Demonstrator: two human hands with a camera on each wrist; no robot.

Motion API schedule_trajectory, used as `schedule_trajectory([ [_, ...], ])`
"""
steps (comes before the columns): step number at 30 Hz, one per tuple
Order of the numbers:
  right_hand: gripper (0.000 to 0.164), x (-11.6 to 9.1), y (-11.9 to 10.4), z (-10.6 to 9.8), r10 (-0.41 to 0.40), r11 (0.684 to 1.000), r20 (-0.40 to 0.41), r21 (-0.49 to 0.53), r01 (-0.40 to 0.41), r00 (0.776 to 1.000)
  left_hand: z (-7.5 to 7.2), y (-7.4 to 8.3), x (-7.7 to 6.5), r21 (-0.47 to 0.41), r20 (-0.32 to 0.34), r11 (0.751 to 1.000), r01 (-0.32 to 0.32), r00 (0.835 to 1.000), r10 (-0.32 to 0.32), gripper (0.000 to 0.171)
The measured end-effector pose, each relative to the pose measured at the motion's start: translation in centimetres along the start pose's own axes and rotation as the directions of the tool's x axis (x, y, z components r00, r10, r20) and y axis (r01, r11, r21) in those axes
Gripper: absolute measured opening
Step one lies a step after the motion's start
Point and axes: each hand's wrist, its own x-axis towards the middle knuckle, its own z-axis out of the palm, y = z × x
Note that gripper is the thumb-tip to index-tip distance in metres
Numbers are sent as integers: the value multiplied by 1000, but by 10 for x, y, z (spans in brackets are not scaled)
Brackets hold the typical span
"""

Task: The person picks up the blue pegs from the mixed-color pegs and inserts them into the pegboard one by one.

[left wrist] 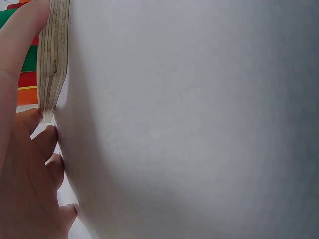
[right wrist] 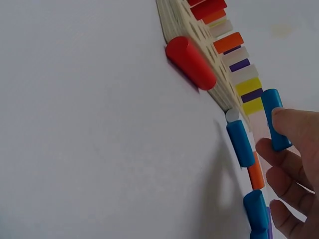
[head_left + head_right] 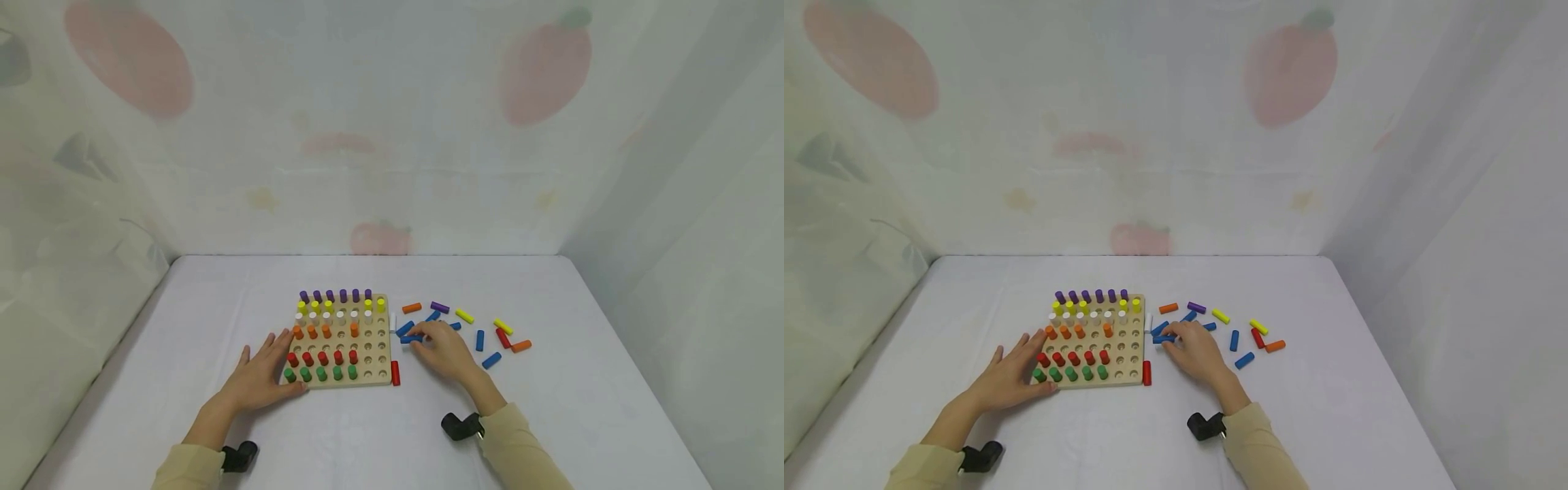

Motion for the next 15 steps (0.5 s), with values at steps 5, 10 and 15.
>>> schedule_trajectory([
  [5,17,6,-6,0,8,1000,5,5,-8,1000,0,0,0,1,1,1000,-2,1000,2,108],
  [10,19,12,-17,-1,-7,1000,-9,7,7,1000,0,0,0,0,2,1000,-3,1000,3,108],
  [15,20,17,-26,1,-32,999,-28,23,33,999,1,-1,0,-11,5,1000,-1,1000,1,108],
])
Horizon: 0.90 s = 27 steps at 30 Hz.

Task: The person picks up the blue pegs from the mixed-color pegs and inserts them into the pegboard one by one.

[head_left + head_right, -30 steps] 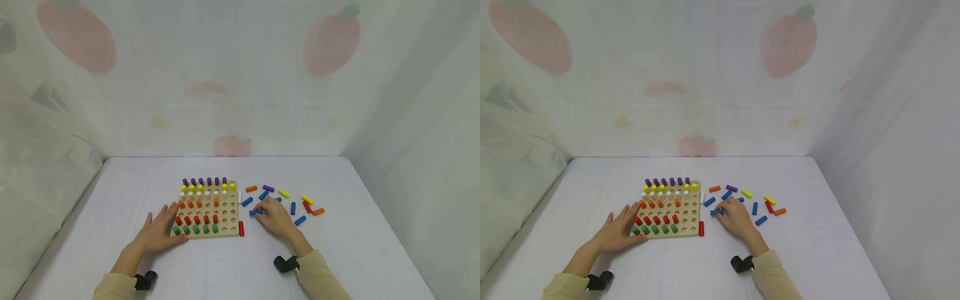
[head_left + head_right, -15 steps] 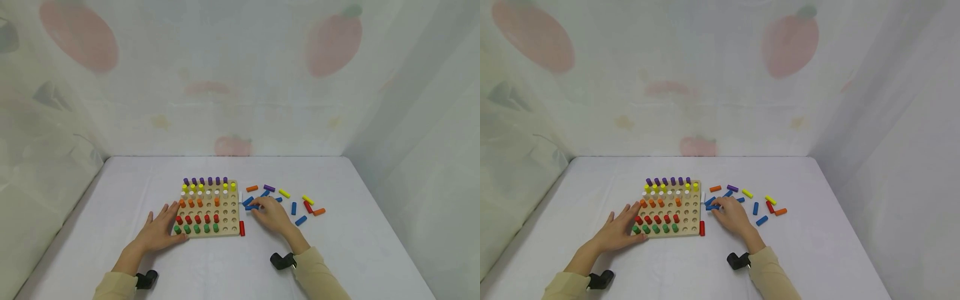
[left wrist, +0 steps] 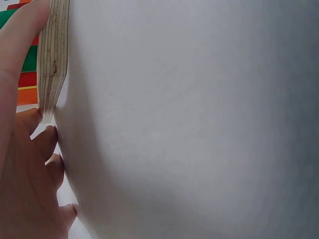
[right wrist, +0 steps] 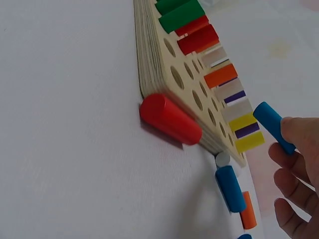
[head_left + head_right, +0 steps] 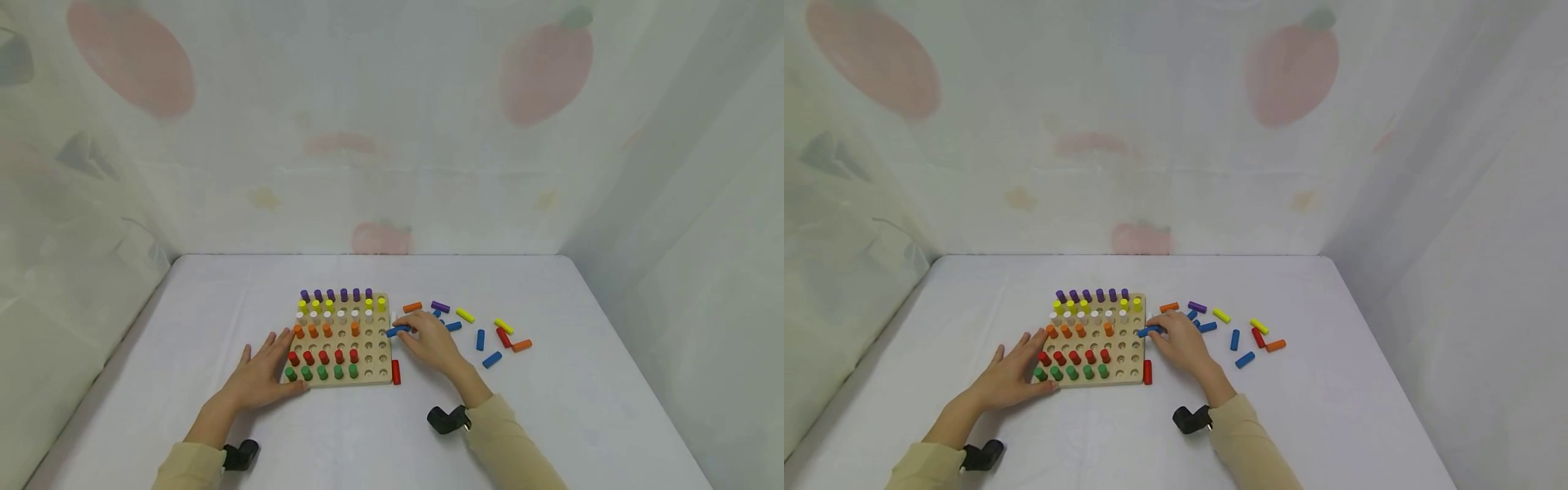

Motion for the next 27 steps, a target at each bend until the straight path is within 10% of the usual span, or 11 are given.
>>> schedule_trajectory([
  [27,19,34,-47,21,-12,998,-52,67,15,999,1,1,0,-1,-5,1000,4,1000,-4,109],
])
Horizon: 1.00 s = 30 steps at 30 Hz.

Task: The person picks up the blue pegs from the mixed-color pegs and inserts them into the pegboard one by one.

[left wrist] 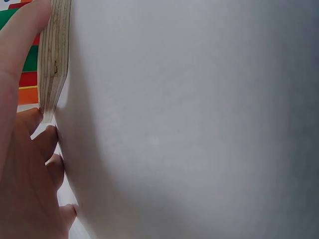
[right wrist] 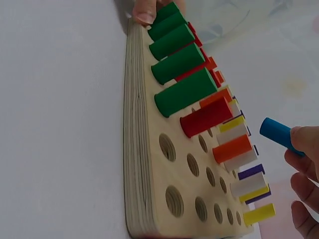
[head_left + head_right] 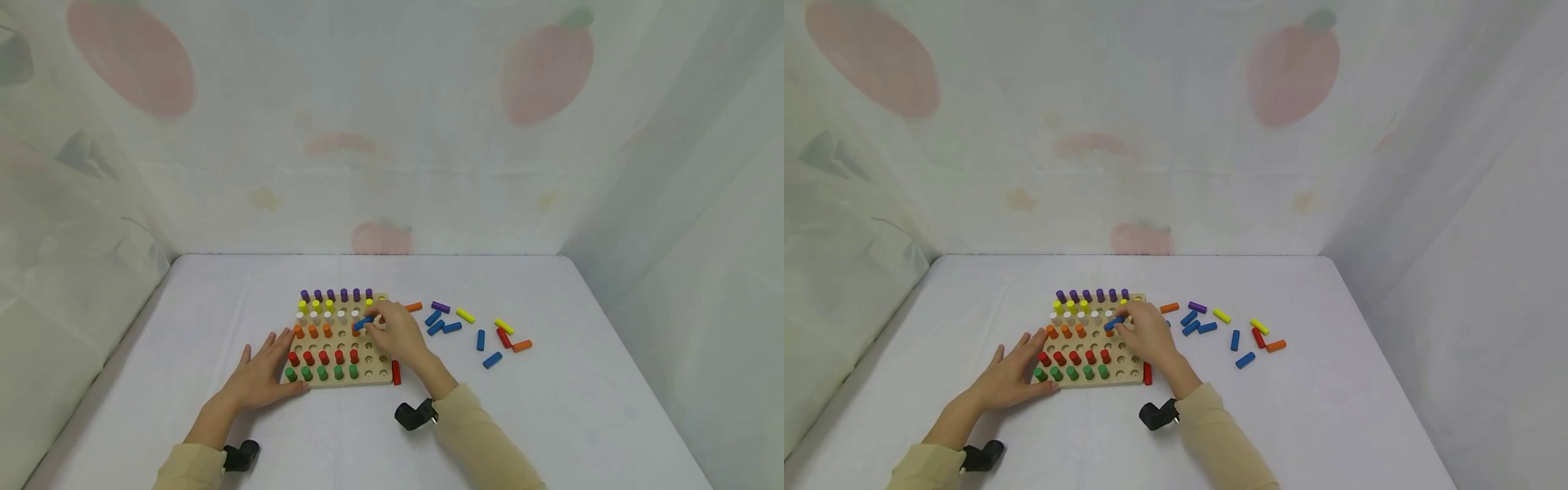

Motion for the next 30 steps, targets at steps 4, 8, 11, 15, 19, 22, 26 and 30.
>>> schedule_trajectory([
  [4,18,4,-7,3,-22,1000,2,-7,22,1000,-1,1,0,-1,-1,1000,-5,1000,5,109],
  [8,19,8,-12,7,-38,999,16,-15,38,999,-1,1,0,2,2,1000,-5,1000,5,108],
  [11,19,9,-16,10,-48,999,30,-5,49,998,-1,2,0,1,2,1000,-3,1000,3,108],
  [15,20,11,-20,17,-70,997,41,16,69,997,0,1,0,4,-1,1000,-4,1000,4,108],
  [19,25,14,-24,25,-98,995,50,35,96,994,1,-1,1,9,-2,1000,-4,1000,4,108],
  [22,26,16,-30,29,-115,993,59,38,113,992,1,-1,1,10,-2,1000,-5,1000,5,108],
  [26,23,18,-38,34,-126,992,81,33,123,989,1,-1,1,7,2,1000,-4,1000,4,108],
  [30,23,20,-44,38,-151,988,91,33,148,984,0,1,1,0,9,1000,-1,1000,1,108],
])
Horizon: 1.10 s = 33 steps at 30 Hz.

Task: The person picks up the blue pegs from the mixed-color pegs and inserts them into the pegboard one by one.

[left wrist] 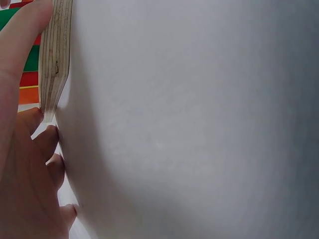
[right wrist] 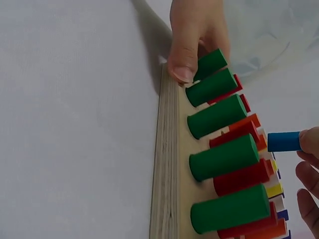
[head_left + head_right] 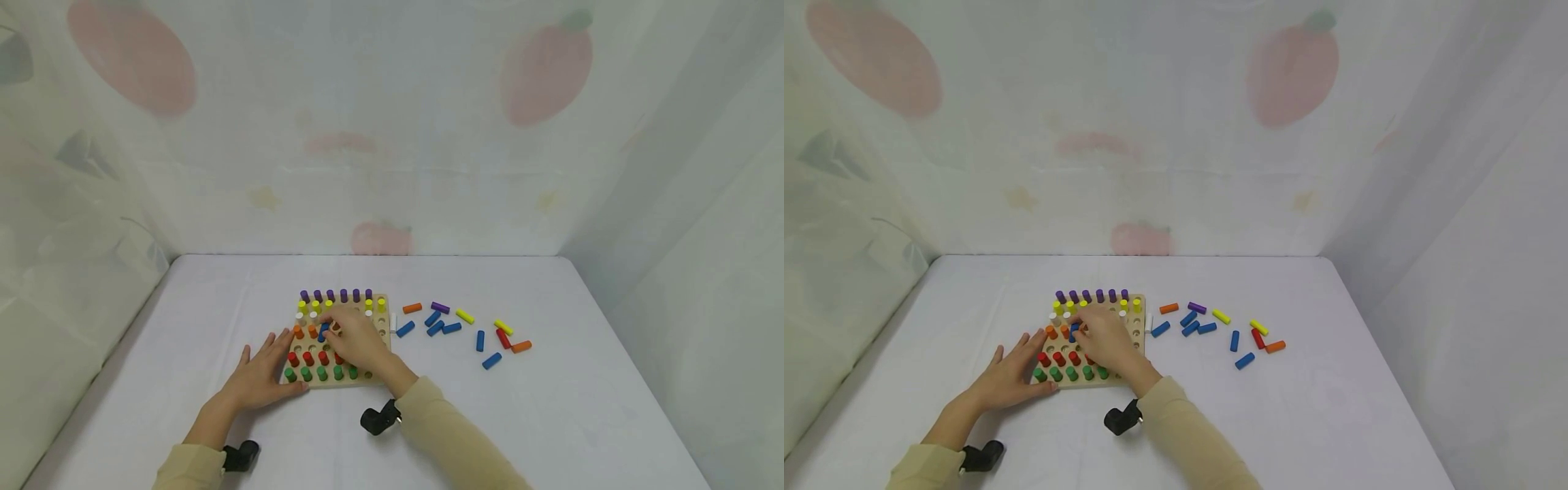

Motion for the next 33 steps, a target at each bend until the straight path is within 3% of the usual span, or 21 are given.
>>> schedule_trajectory([
  [7,22,6,-8,10,22,1000,45,7,-22,999,-1,-1,0,0,-3,1000,-5,1000,5,107],
  [18,22,13,-12,25,-44,999,41,5,43,998,-1,-2,0,-3,-1,1000,-11,1000,11,107],
  [33,18,19,-16,38,-24,999,57,-38,26,998,0,-1,-1,-22,-2,1000,-20,1000,20,106],
])
